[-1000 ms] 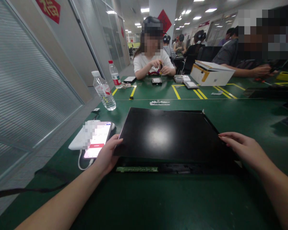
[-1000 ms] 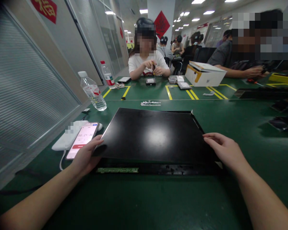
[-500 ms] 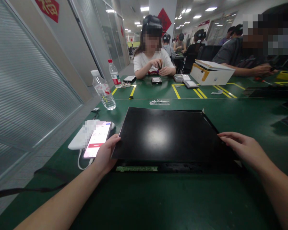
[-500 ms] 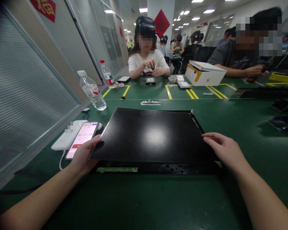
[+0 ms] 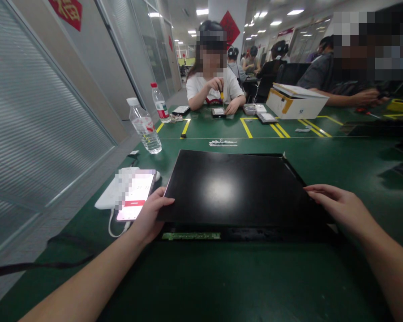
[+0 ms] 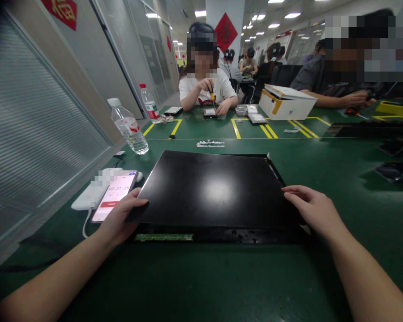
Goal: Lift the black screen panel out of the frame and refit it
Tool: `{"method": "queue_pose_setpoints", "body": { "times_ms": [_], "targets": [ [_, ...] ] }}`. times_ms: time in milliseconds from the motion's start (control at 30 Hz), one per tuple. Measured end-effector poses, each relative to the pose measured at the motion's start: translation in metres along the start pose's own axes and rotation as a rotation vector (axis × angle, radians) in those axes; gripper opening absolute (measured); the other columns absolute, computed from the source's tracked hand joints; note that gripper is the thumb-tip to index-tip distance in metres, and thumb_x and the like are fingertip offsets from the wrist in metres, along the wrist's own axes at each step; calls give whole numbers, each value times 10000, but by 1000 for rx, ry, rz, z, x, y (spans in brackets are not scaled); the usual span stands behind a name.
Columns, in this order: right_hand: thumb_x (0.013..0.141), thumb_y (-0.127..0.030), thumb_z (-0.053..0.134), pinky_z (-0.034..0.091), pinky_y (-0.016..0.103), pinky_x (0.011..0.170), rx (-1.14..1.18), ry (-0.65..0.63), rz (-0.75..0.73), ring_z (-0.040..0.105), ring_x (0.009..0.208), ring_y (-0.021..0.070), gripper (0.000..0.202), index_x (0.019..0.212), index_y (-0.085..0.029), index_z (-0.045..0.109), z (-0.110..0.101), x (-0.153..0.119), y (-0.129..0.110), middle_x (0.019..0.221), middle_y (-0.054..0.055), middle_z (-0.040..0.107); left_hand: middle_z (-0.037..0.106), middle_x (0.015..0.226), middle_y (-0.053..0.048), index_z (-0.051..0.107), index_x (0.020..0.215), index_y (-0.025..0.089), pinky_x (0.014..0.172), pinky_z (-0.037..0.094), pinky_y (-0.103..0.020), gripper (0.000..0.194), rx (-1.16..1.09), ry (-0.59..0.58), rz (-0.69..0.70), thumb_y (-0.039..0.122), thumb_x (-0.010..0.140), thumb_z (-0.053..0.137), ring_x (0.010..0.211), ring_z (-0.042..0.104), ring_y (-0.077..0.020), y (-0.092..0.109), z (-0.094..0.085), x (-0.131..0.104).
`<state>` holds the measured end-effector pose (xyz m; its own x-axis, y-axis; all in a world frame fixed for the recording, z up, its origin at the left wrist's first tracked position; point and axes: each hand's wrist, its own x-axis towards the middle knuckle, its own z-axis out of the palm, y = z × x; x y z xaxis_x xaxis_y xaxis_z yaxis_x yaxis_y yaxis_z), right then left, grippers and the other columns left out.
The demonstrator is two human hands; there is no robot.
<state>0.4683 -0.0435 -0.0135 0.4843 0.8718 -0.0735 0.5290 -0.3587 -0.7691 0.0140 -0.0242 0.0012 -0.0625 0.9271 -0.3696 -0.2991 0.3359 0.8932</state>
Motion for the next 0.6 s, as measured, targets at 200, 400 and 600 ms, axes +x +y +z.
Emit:
{"method": "queue_pose_setpoints", "body": {
  "times_ms": [200,400,600],
  "targets": [
    [528,-622,698,481,458,850,-9,6,15,711,954,355,497,867,-281,826,1,-2,-4,914,68,814,720,763,5,662,865,181,613,540,-268,329,5,1,24,157,584,832,673,688,-190,-1,1,1],
    [510,-628,685,467,451,845,-19,7,25,697,933,343,522,863,-267,819,1,-2,-6,913,73,805,741,794,4,662,858,192,624,565,-264,301,30,1,10,169,613,837,690,697,-185,-1,0,1],
    [501,-629,685,467,450,821,-23,8,43,694,928,345,548,879,-257,820,0,-2,-7,927,85,803,741,817,-10,665,886,186,623,568,-268,332,46,-15,-13,180,608,846,697,703,-192,2,0,3]
  ]
}}
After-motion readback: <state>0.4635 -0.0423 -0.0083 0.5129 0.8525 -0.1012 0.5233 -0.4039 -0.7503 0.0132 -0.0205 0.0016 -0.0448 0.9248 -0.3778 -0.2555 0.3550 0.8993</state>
